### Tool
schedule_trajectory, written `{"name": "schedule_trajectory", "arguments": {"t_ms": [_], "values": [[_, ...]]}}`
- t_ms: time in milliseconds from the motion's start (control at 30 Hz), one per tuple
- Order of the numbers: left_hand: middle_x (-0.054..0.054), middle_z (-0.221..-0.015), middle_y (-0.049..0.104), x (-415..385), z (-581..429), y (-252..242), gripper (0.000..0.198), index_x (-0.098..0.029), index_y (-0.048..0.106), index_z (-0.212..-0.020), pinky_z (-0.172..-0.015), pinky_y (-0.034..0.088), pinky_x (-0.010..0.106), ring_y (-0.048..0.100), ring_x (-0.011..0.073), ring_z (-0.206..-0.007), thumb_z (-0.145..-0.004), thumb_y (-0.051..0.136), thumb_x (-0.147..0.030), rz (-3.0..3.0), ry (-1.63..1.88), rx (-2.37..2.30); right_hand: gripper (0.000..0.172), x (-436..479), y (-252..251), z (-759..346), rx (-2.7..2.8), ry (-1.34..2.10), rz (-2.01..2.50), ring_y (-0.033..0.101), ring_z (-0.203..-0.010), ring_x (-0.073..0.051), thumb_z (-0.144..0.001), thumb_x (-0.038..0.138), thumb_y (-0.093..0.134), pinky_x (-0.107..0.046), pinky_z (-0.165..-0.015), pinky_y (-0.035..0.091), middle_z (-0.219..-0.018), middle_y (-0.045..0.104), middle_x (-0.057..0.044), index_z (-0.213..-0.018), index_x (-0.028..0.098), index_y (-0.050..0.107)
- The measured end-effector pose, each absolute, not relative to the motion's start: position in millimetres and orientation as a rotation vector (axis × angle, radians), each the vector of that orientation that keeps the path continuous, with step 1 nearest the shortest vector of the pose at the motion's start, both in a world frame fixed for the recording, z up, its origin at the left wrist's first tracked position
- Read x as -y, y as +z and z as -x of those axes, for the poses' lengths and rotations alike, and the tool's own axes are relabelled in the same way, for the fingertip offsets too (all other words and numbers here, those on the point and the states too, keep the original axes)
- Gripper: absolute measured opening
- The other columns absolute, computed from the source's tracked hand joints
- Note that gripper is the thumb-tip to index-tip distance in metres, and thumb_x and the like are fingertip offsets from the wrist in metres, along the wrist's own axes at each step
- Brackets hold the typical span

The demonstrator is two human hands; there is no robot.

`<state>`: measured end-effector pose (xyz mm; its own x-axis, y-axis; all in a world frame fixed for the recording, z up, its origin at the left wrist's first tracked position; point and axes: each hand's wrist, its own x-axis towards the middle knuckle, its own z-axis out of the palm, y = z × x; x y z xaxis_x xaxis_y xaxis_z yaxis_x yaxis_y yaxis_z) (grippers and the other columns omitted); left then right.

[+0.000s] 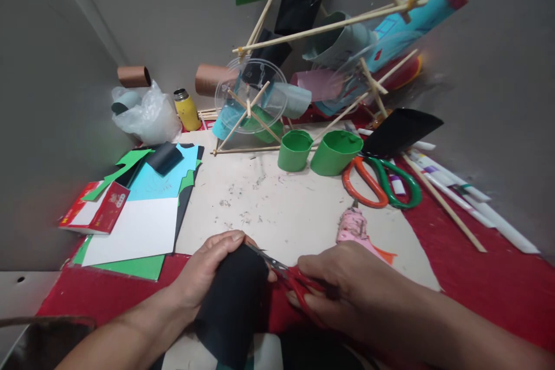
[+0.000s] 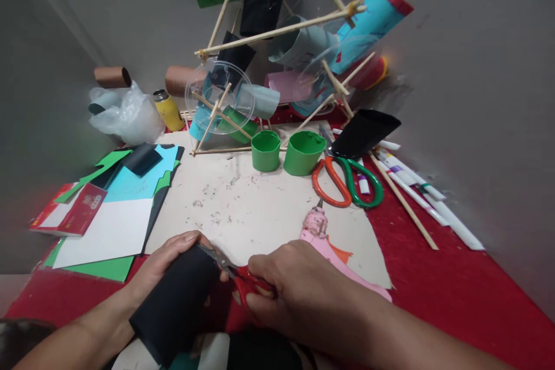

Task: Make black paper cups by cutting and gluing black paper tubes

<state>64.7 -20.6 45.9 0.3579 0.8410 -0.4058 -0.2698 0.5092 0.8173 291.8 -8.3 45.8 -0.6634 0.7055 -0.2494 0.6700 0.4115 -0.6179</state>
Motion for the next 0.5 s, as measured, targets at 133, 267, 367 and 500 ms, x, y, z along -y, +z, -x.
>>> {"name": "schedule_trajectory", "arguments": {"t_ms": [133,267,367,500], "values": [[0.012,-0.073,0.076,20.2,-65.0,47.3,0.030,-0.014,0.070,-0.073,-0.071,0.051,0.031,0.068,0.0210,-0.064,-0.086,0.062,-0.040,-0.727,0.789,-0.950,0.023,7.4,43.9,-294.8,2.618,1.095,1.243,0.032,-0.050,-0.010,-0.084,0.021,0.053,-0.027,-0.050,0.017,-0.054,0.044,0.005,-0.063,0.019,0.043],[0.012,-0.074,0.076,20.4,-63.8,46.9,0.032,-0.014,0.071,-0.072,-0.069,0.051,0.030,0.067,0.0205,-0.064,-0.086,0.063,-0.041,-0.718,0.788,-0.943,0.024,6.9,42.9,-297.6,2.621,1.080,1.214,0.033,-0.049,-0.009,-0.083,0.020,0.053,-0.027,-0.050,0.017,-0.054,0.041,0.005,-0.063,0.019,0.041],[0.013,-0.075,0.075,20.5,-62.8,46.2,0.035,-0.012,0.073,-0.075,-0.071,0.051,0.030,0.067,0.0202,-0.066,-0.089,0.059,-0.042,-0.736,0.792,-0.922,0.025,6.6,41.9,-298.7,2.608,1.043,1.207,0.032,-0.048,-0.009,-0.083,0.020,0.054,-0.028,-0.050,0.017,-0.052,0.040,0.005,-0.062,0.019,0.040],[0.016,-0.080,0.075,20.4,-62.1,44.2,0.042,-0.010,0.074,-0.080,-0.071,0.051,0.030,0.067,0.0225,-0.073,-0.092,0.054,-0.044,-0.719,0.768,-0.920,0.032,5.3,40.5,-299.3,2.518,1.076,1.206,0.028,-0.047,-0.009,-0.086,0.028,0.055,-0.027,-0.048,0.019,-0.051,0.034,0.006,-0.060,0.019,0.038]]}}
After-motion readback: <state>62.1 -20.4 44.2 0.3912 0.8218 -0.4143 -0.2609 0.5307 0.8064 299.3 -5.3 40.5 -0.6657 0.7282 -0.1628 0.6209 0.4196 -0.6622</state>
